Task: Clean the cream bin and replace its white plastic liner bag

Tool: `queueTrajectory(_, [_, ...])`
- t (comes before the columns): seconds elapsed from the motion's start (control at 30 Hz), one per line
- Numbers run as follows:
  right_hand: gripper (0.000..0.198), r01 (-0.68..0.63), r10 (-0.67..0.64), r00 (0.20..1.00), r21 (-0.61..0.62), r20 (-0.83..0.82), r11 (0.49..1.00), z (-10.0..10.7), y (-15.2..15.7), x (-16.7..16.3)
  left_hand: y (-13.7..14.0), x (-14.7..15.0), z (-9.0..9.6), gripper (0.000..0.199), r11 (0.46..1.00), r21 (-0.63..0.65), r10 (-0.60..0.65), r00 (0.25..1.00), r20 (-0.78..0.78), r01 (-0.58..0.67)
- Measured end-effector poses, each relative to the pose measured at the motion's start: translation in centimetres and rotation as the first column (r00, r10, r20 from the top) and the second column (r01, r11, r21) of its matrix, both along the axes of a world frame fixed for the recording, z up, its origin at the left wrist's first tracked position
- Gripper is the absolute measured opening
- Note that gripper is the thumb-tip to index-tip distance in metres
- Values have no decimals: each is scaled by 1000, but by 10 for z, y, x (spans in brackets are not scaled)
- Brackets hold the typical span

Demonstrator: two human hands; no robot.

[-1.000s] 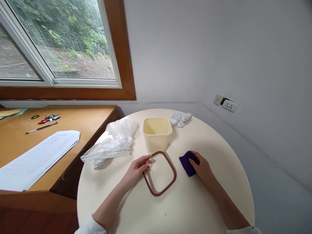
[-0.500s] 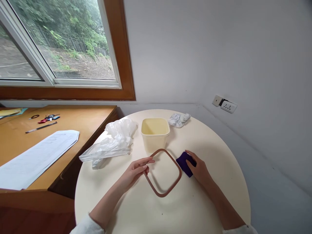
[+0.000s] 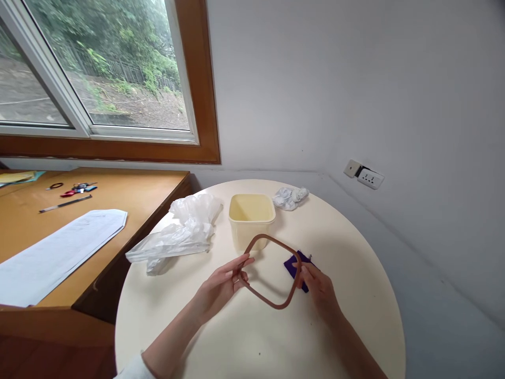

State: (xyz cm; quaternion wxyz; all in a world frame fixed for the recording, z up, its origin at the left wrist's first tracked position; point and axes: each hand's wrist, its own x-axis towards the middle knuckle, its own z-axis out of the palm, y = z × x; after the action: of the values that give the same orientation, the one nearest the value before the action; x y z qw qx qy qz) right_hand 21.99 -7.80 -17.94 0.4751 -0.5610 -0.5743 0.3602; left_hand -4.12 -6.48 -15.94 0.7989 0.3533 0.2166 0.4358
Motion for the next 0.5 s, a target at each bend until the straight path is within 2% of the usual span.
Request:
queueTrajectory(0.17, [45, -81, 68, 980, -65, -185, 995, -1, -8, -12, -7, 8, 3, 48, 998, 56, -37, 998, -59, 40])
queueTrajectory(0.33, [49, -102, 56, 977, -225, -205, 969, 6, 0, 3, -11, 10, 5, 43, 981, 130, -125, 982, -144, 143])
queueTrajectory(0.43, [60, -42, -9, 983, -272, -184, 961, 4, 5, 25, -12, 9, 5, 38, 972, 146, -152, 965, -213, 185])
queueTrajectory(0.5, [65, 36, -71, 991, -288, -110, 957, -1, 6, 42, -12, 9, 4, 36, 974, 132, -146, 959, -243, 182])
